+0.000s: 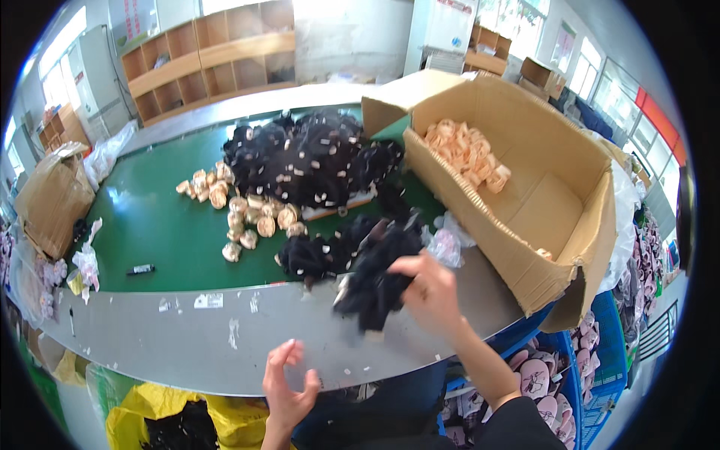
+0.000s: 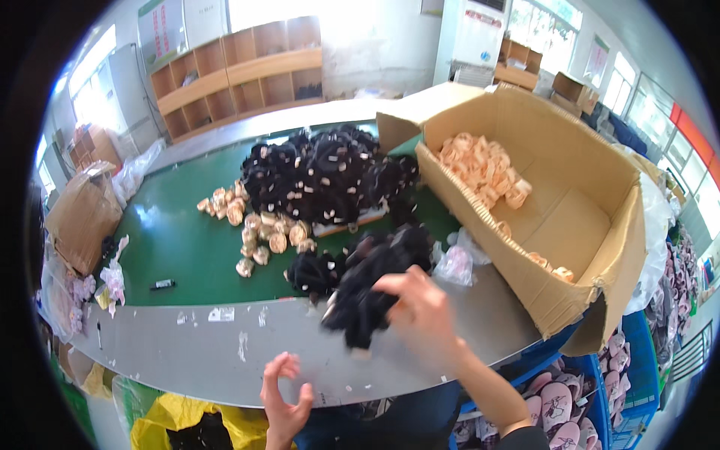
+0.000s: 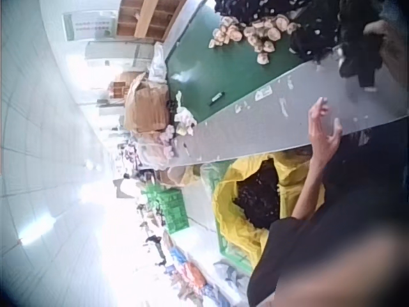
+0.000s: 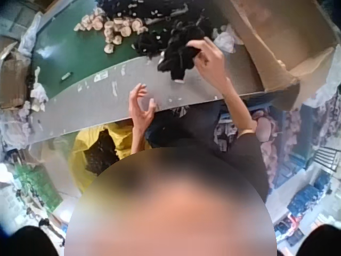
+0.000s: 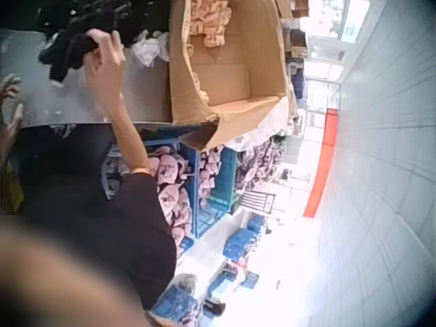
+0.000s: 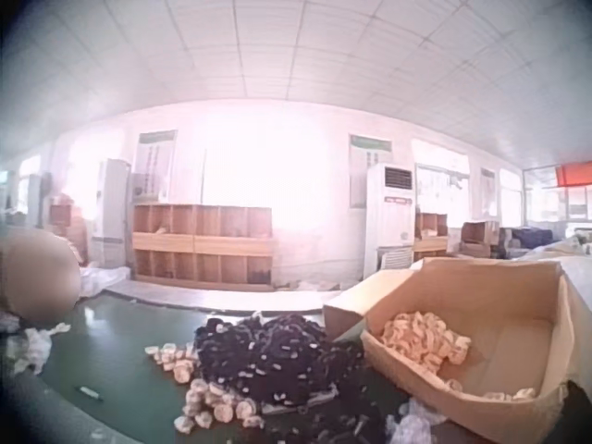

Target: The person repeatedly picks up black slipper uppers and beige slipper soles from a green worktable, presses them together by hand, and places the assembled pairs into a yellow bag. The process is repeated continuously throughout the clip.

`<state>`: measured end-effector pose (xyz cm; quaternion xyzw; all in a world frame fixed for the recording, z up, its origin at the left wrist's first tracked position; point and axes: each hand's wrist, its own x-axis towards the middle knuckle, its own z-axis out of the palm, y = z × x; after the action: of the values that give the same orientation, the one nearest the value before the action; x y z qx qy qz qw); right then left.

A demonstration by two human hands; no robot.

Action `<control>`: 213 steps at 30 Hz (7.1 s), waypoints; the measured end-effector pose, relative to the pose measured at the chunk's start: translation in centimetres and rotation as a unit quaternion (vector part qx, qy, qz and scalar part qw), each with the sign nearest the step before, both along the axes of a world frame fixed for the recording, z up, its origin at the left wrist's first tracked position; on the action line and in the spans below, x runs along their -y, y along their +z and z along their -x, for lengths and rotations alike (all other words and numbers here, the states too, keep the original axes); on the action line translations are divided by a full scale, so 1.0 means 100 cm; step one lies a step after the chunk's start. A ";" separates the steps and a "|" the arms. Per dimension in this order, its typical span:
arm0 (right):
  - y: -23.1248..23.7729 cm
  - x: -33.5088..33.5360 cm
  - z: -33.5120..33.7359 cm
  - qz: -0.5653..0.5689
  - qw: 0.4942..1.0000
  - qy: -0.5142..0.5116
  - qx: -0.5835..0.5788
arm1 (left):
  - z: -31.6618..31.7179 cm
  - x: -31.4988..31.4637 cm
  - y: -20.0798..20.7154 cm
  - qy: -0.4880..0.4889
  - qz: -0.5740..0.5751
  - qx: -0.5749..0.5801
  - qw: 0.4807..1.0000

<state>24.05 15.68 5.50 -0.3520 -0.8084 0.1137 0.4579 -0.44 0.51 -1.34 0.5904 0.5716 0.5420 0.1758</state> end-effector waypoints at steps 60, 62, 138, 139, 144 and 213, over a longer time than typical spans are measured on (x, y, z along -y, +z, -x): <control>-0.068 0.097 0.072 0.597 0.734 0.145 -0.290 | 0.009 0.018 -0.007 -0.108 0.215 0.581 0.777; -0.069 0.095 0.070 0.575 0.760 0.137 -0.271 | 0.009 0.018 -0.006 -0.101 0.232 0.546 0.799; -0.046 0.124 0.080 0.472 0.760 0.213 -0.393 | -0.028 0.014 0.027 0.015 0.143 0.460 0.876; -0.044 0.125 0.083 0.472 0.757 0.185 -0.412 | -0.029 0.014 0.023 0.021 0.144 0.466 0.872; -0.060 0.127 0.086 0.461 0.787 0.171 -0.373 | -0.032 0.012 0.035 0.013 0.167 0.502 0.848; -0.087 0.099 0.080 0.302 0.896 0.143 -0.293 | -0.018 0.016 0.009 -0.062 0.223 0.391 0.891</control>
<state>16.08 5.82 -3.19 -0.3044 -0.6058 0.5151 0.5244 1.40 -1.13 -0.44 0.3103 0.5246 0.5749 0.5459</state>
